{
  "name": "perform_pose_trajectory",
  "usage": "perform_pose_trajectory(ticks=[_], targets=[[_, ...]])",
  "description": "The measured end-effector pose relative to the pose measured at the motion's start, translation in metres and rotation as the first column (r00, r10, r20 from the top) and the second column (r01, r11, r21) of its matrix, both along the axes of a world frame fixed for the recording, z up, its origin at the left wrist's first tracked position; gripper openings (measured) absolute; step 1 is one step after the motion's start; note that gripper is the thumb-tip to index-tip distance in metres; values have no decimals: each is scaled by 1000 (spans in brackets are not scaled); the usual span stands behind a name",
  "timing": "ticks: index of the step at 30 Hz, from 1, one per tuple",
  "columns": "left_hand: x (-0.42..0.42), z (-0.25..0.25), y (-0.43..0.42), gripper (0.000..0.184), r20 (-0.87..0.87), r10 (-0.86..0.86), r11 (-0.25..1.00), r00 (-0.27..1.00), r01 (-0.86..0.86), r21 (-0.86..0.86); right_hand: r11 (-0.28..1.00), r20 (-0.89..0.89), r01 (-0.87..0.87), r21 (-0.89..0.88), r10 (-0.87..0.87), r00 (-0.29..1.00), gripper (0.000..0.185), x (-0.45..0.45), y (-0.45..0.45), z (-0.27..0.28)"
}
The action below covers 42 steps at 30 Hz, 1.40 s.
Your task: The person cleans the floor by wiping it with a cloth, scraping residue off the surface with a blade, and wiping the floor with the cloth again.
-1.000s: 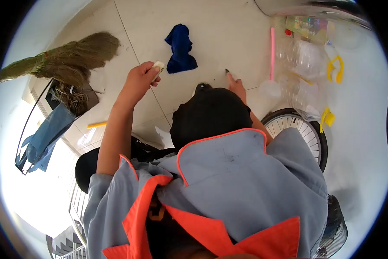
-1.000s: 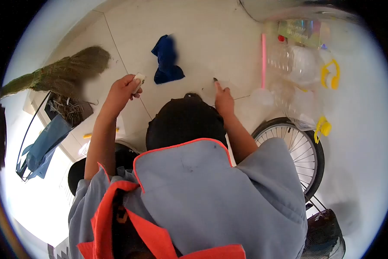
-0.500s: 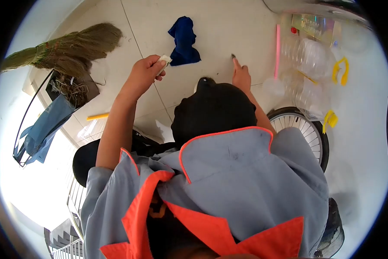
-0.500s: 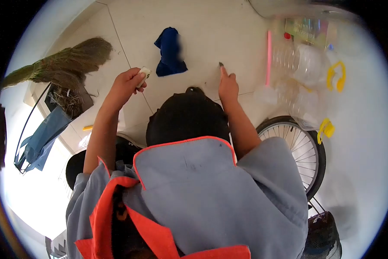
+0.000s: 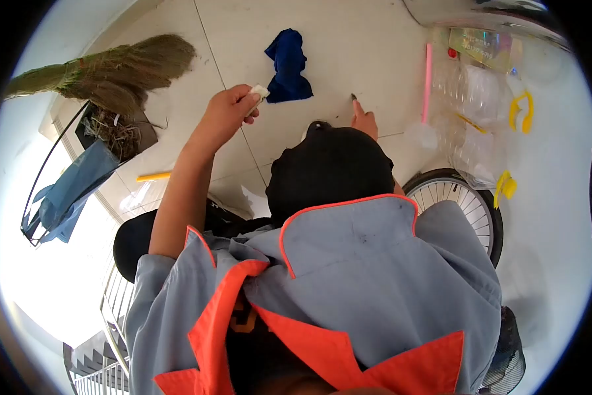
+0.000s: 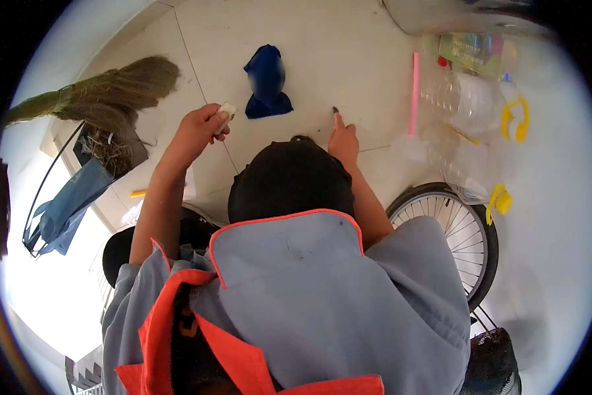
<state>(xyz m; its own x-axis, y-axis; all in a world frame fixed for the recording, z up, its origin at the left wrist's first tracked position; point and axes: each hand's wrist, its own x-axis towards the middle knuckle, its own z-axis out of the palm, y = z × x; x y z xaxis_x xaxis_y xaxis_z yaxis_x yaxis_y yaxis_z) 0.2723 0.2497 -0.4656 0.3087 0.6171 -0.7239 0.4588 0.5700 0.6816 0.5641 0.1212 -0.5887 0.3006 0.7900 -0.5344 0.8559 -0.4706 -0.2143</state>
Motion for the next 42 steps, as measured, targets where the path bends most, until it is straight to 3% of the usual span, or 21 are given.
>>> perform_pose_trajectory(ticks=[1, 3, 7, 9, 10, 12, 15, 16, 19, 24, 29, 33, 35, 36, 38, 42], targets=[[-1, 0, 0, 26, 1, 1, 1000, 1000, -1, -8, 1000, 1, -1, -8, 1, 1000, 38, 4, 2, -2], [-2, -2, 1, 26, 21, 41, 998, 999, -40, -43, 989, -2, 2, 148, -1, 1000, 39, 15, 9, -7], [-3, -1, 0, 25, 6, 24, 999, 1000, -23, -36, 988, -3, -19, 153, 20, 1000, 39, 9, -1, -8], [-1, 4, 1, 24, 5, 36, 999, 999, -36, -20, 1000, 16, 15, -23, -15, 1000, 40, 4, -7, -4], [-1, 3, 0, 24, 4, 37, 999, 999, -37, -26, 999, 16, 14, -28, -14, 1000, 40, 9, -1, -6], [-1, -1, 0, 24, 10, 52, 998, 999, -52, -42, 984, 53, -7, 180, -3, 999, 43, 28, 14, -13], [-2, 1, -2, 24, 19, 30, 999, 999, -29, -36, 985, 13, -68, 159, 67, 998, 43, 30, -2, -16], [-3, 3, 0, 24, 19, 39, 999, 999, -39, -28, 998, 32, -47, 46, 45, 998, 43, 22, -5, -11], [-1, 0, 3, 24, 32, 57, 998, 998, -57, 7, 981, 11, -97, 169, 96, 995, 42, 26, 2, -5], [-3, -4, -1, 26, -13, 13, 999, 1000, -14, -39, 976, 93, -146, 159, 133, 987, 42, 35, 90, 0], [-1, 1, 2, 27, -7, 43, 999, 999, -43, -4, 974, 222, -10, 227, -42, 974, 38, 71, 145, -25], [-3, -7, -6, 27, -37, 33, 998, 999, -35, -48, 980, 216, -60, 191, 18, 976, 35, 113, 202, -40], [-4, -9, -7, 27, -75, 12, 998, 997, -16, -58, 953, 234, -182, 243, 125, 964, 33, 123, 227, -48], [-5, -9, -9, 27, -51, 29, 998, 998, -32, -54, 951, 230, -181, 250, 123, 965, 33, 126, 239, -46], [-7, -9, -7, 27, -36, 51, 997, 998, -53, -57, 977, 173, -4, 215, -34, 984, 32, 124, 258, -37], [-5, -6, -3, 27, -43, 71, 996, 997, -74, -55, 960, 149, -30, 277, -12, 989, 31, 128, 254, -43]])
